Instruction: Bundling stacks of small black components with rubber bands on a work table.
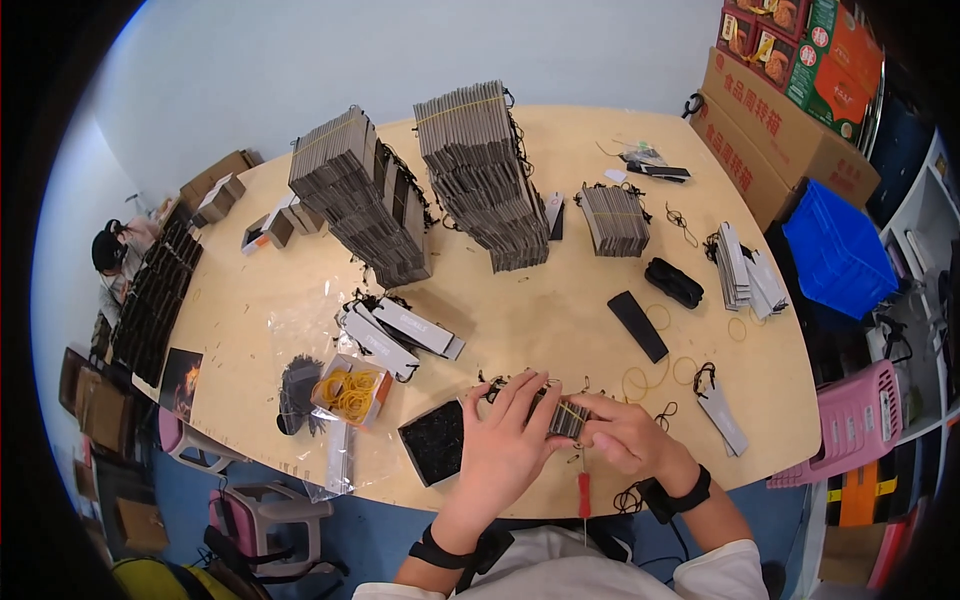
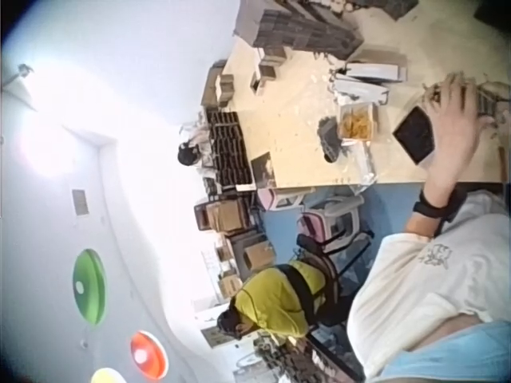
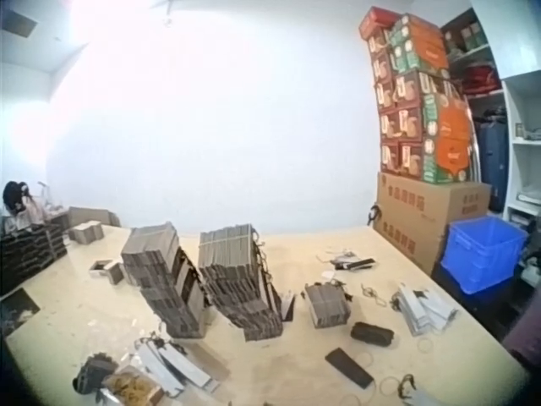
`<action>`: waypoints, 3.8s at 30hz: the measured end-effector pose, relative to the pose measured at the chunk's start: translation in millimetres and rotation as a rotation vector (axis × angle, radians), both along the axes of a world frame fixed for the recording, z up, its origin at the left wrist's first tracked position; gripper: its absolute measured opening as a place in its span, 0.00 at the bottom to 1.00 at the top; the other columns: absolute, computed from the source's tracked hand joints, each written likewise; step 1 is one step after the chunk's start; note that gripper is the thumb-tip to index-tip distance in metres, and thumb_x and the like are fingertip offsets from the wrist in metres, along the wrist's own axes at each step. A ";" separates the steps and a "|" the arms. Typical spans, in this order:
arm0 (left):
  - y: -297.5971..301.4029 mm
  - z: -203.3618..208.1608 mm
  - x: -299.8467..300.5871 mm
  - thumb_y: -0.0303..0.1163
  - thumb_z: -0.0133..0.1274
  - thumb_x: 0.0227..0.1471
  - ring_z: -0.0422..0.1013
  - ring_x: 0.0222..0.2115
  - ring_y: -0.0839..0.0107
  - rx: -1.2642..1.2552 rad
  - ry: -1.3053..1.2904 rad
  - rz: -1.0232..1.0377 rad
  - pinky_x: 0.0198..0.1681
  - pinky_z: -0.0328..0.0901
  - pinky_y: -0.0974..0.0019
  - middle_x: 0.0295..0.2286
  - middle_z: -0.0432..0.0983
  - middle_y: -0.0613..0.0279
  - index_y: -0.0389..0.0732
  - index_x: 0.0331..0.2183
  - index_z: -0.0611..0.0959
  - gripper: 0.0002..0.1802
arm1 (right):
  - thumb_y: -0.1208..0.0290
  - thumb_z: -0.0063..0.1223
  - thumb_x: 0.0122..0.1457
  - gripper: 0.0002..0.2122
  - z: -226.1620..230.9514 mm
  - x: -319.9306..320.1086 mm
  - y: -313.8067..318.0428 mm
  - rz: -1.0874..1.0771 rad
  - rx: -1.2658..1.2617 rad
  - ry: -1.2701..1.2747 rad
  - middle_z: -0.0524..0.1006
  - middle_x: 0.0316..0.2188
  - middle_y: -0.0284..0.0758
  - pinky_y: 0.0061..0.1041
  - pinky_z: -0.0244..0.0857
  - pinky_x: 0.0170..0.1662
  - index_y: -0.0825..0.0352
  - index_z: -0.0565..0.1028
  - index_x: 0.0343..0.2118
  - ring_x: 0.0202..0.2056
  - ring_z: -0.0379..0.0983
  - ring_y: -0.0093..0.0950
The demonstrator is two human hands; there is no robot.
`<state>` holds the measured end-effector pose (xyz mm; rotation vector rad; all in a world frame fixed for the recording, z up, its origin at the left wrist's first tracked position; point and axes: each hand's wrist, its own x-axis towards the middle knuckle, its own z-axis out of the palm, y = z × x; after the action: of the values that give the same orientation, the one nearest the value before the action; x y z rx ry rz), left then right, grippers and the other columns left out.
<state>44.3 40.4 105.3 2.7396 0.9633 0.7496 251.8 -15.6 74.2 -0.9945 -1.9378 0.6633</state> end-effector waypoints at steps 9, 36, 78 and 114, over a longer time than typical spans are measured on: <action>4.8 -5.9 9.8 0.46 0.63 0.43 0.62 0.53 0.54 -0.065 -0.118 -0.018 0.56 0.55 0.50 0.50 0.70 0.58 0.39 0.43 0.77 0.28 | 0.70 0.42 0.59 0.11 2.7 -2.0 1.5 -0.065 -0.002 -0.013 0.71 0.51 0.52 0.33 0.71 0.36 0.70 0.73 0.25 0.31 0.75 0.42; 10.8 -17.2 12.1 0.41 0.65 0.33 0.67 0.45 0.61 -0.025 -0.223 0.010 0.48 0.58 0.55 0.38 0.76 0.67 0.43 0.36 0.80 0.24 | 0.75 0.53 0.55 0.08 -3.1 -7.2 19.0 -0.421 0.259 -0.200 0.73 0.21 0.34 0.26 0.62 0.18 0.69 0.76 0.20 0.14 0.68 0.28; 28.6 -42.8 -26.2 0.17 0.67 0.36 0.69 0.50 0.69 -0.865 -0.565 -0.222 0.58 0.59 0.62 0.46 0.73 0.60 0.39 0.55 0.72 0.41 | 0.77 0.62 0.52 0.21 10.5 7.5 -16.5 -0.278 -0.495 0.665 0.75 0.46 0.40 0.24 0.72 0.36 0.64 0.73 0.50 0.37 0.77 0.28; 9.7 -62.7 -15.5 0.21 0.70 0.35 0.77 0.42 0.65 -0.712 -0.478 -0.149 0.44 0.70 0.65 0.40 0.78 0.56 0.41 0.46 0.70 0.35 | 0.71 0.67 0.47 0.26 -18.6 -7.9 2.5 -0.185 -0.185 -0.118 0.79 0.38 0.40 0.31 0.73 0.39 0.64 0.67 0.49 0.37 0.79 0.40</action>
<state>28.8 50.2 42.6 1.8791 0.7208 0.7872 243.9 -13.2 55.6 -1.3367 -1.8803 0.7000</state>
